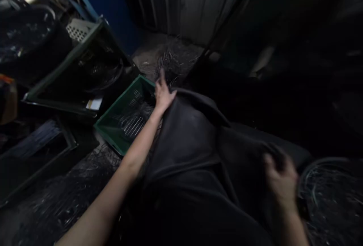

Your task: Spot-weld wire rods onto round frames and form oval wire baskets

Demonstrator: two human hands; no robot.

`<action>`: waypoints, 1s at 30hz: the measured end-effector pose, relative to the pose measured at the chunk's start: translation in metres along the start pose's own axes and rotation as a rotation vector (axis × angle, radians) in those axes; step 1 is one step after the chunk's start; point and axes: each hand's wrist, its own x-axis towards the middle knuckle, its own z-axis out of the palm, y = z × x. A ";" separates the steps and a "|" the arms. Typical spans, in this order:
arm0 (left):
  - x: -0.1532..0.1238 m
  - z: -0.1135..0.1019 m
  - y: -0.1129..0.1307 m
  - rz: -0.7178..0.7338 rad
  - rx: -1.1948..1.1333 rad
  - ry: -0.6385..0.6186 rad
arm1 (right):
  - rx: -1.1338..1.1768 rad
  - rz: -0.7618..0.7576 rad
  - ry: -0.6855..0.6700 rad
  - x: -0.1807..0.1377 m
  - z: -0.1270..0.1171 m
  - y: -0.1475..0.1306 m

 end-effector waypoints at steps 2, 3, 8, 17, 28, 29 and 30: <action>-0.018 0.001 -0.004 -0.083 0.077 0.115 | -0.146 -0.089 -0.001 -0.015 0.024 0.011; -0.033 0.010 -0.001 -0.040 0.092 0.091 | -0.230 -0.156 -0.055 -0.022 0.036 0.014; -0.113 0.091 0.035 0.409 0.237 -0.503 | -0.411 -0.306 -0.215 -0.062 0.052 0.014; 0.026 0.138 0.109 0.630 0.508 -0.335 | -0.451 -0.069 0.065 -0.092 0.025 0.014; -0.128 0.190 0.068 0.628 0.611 -0.988 | -0.247 -0.108 0.172 -0.132 0.005 0.012; -0.116 0.187 0.069 0.636 0.609 -0.946 | -0.250 -0.110 0.210 -0.126 -0.009 0.014; -0.098 0.180 0.070 0.632 0.621 -0.867 | -0.269 -0.095 0.279 -0.119 -0.027 0.018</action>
